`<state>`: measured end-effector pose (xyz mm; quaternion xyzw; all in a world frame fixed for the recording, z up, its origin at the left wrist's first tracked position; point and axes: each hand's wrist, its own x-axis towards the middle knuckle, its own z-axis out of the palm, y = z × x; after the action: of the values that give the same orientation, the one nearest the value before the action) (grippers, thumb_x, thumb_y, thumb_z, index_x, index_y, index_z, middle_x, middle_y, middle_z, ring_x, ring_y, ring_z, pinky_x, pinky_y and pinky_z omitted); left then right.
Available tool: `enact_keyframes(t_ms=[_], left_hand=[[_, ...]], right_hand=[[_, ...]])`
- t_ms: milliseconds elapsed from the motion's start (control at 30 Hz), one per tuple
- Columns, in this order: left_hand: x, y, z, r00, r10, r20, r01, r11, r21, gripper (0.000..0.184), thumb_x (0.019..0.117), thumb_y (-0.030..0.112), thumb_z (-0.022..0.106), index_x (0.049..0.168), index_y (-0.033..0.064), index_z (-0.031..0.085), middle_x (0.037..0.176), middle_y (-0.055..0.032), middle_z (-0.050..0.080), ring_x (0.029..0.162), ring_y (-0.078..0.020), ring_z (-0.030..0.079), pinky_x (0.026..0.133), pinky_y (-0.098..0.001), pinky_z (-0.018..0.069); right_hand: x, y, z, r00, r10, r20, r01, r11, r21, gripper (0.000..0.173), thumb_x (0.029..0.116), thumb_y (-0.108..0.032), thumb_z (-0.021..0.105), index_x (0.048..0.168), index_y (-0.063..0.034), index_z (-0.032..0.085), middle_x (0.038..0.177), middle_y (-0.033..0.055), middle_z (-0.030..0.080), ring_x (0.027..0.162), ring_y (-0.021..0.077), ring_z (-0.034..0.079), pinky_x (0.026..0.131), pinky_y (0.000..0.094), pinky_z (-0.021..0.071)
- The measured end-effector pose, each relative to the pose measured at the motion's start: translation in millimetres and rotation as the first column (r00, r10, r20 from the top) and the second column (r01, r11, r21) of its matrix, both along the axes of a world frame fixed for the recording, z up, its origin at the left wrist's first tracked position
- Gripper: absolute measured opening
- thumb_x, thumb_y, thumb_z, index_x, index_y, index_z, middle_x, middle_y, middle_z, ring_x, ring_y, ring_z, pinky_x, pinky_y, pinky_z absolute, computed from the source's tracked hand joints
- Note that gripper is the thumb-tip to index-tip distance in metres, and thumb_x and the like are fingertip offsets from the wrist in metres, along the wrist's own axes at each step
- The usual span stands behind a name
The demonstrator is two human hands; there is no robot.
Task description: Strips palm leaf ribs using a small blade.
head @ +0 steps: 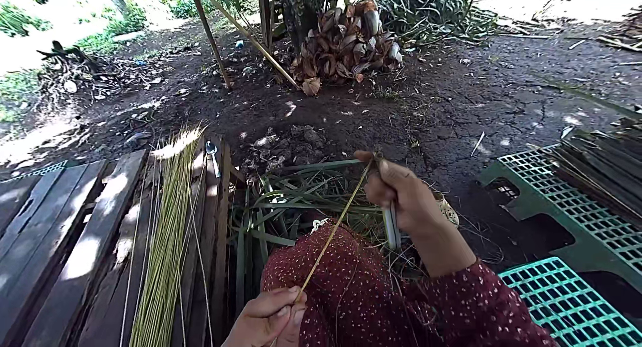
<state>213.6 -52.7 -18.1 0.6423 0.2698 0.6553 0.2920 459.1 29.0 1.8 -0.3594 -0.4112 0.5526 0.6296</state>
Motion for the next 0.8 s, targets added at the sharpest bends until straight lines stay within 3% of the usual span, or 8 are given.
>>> enact_keyframes(t_ms=[67,133,200,300,367,567,633,800], left_hand=[[0,-1,-5,0.996,0.026,-0.086,-0.022,0.999,0.045,0.005,0.1001,0.016,0.066,0.102,0.0194,0.069,0.111,0.0141,0.072,0.1,-0.0003,0.07,0.087,-0.0176,0.0588],[0,2,-11,0.989,0.075,-0.128,-0.059,0.991,0.123,0.002,0.1008,0.015,0.065,0.099,0.0145,0.067,0.111,0.0113,0.071,0.102,-0.0006,0.069,0.088,-0.0176,0.0581],[-3,6,-15,0.979,0.11,-0.172,-0.075,0.977,0.198,0.005,0.1016,0.013,0.063,0.097,0.0102,0.064,0.111,0.0077,0.07,0.106,-0.0014,0.068,0.092,-0.0185,0.0571],[-7,10,-20,0.957,0.132,-0.257,-0.053,0.954,0.294,0.008,0.1025,0.01,0.059,0.095,0.0075,0.057,0.11,0.0027,0.068,0.108,-0.003,0.067,0.094,-0.0196,0.0559],[-9,11,-21,0.94,0.137,-0.312,-0.022,0.938,0.345,0.012,0.1028,0.008,0.057,0.092,0.0068,0.053,0.108,-0.0005,0.066,0.108,-0.0047,0.067,0.094,-0.0201,0.0556],[-15,6,-15,0.892,0.188,-0.411,0.011,0.9,0.436,0.016,0.1024,0.007,0.058,0.088,0.0061,0.051,0.098,-0.007,0.066,0.099,-0.0103,0.069,0.091,-0.021,0.0555],[-15,7,-16,0.885,0.197,-0.421,0.019,0.889,0.458,0.016,0.1023,0.007,0.058,0.088,0.006,0.051,0.097,-0.0077,0.065,0.097,-0.0114,0.069,0.09,-0.0217,0.0557],[-17,14,-18,0.877,0.194,-0.439,0.038,0.884,0.467,0.016,0.102,0.006,0.058,0.088,0.0067,0.05,0.098,-0.0075,0.065,0.1,-0.0115,0.069,0.092,-0.0213,0.0547]], right_hand=[[11,19,-1,0.983,-0.17,-0.064,0.165,0.983,-0.079,0.042,0.1123,-0.023,0.027,0.13,-0.0081,0.063,0.053,-0.0101,0.042,0.043,-0.0022,0.041,0.044,0.0124,0.0386],[12,22,-2,0.979,-0.179,-0.094,0.166,0.977,-0.135,0.045,0.1131,-0.027,0.024,0.133,-0.01,0.06,0.053,-0.0088,0.04,0.043,0.0001,0.041,0.045,0.0148,0.0403],[7,7,-3,0.998,0.022,-0.065,-0.031,0.991,-0.127,0.044,0.1105,-0.027,0.026,0.14,-0.0115,0.054,0.053,-0.011,0.043,0.046,-0.0014,0.044,0.05,0.0154,0.043],[-4,-19,-7,0.914,0.397,-0.08,-0.403,0.911,-0.087,0.04,0.106,-0.026,0.04,0.138,-0.0097,0.056,0.057,-0.0166,0.045,0.049,-0.0055,0.043,0.053,0.0129,0.0399],[-10,-27,-8,0.866,0.494,-0.085,-0.498,0.866,-0.048,0.036,0.1068,-0.023,0.042,0.135,-0.0093,0.06,0.058,-0.0182,0.044,0.049,-0.007,0.041,0.051,0.0116,0.0373],[11,-5,-4,0.995,0.099,-0.004,-0.099,0.992,-0.075,0.04,0.1086,-0.019,0.032,0.129,-0.0056,0.065,0.051,-0.0122,0.042,0.045,-0.0036,0.041,0.048,0.0131,0.0385],[16,-2,-2,0.998,0.055,-0.015,-0.056,0.994,-0.097,0.043,0.1095,-0.019,0.028,0.131,-0.0056,0.062,0.051,-0.01,0.042,0.044,-0.0019,0.041,0.047,0.0135,0.0391],[0,-33,-7,0.886,0.464,0.006,-0.462,0.883,-0.085,0.037,0.1066,-0.021,0.041,0.134,-0.007,0.062,0.059,-0.018,0.046,0.05,-0.0077,0.04,0.049,0.0109,0.0351]])
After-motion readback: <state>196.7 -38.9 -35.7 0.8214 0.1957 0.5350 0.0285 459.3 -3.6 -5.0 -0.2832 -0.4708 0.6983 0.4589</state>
